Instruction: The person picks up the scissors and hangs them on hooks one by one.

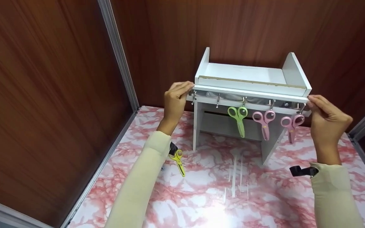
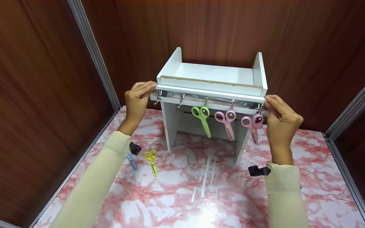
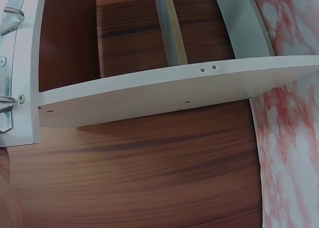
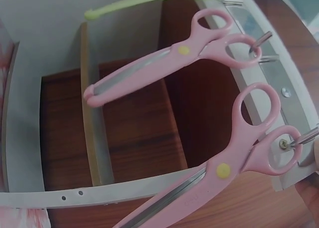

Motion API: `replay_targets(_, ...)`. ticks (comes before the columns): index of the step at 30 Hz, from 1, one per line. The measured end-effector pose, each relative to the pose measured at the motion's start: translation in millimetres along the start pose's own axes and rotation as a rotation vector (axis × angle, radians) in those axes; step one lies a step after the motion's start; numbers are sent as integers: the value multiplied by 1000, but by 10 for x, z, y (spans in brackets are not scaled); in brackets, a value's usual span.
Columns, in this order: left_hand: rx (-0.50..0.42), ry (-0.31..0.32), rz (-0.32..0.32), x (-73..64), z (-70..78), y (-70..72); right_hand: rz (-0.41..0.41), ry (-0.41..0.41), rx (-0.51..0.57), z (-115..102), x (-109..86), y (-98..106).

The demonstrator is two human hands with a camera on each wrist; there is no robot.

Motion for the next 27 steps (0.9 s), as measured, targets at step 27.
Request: replay_targets(27,-10,1,4,30,-8,-23,7,-12,11,37,46,-1)
Point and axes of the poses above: each hand's wrist, its own x-axis towards the middle knuckle, its own y-axis out of the back of the hand, z = x × y, the point moved 4 cm from there along x, towards the middle knuckle, and after that the axes turned 13 degrees about -x, right-handed, at the moved point
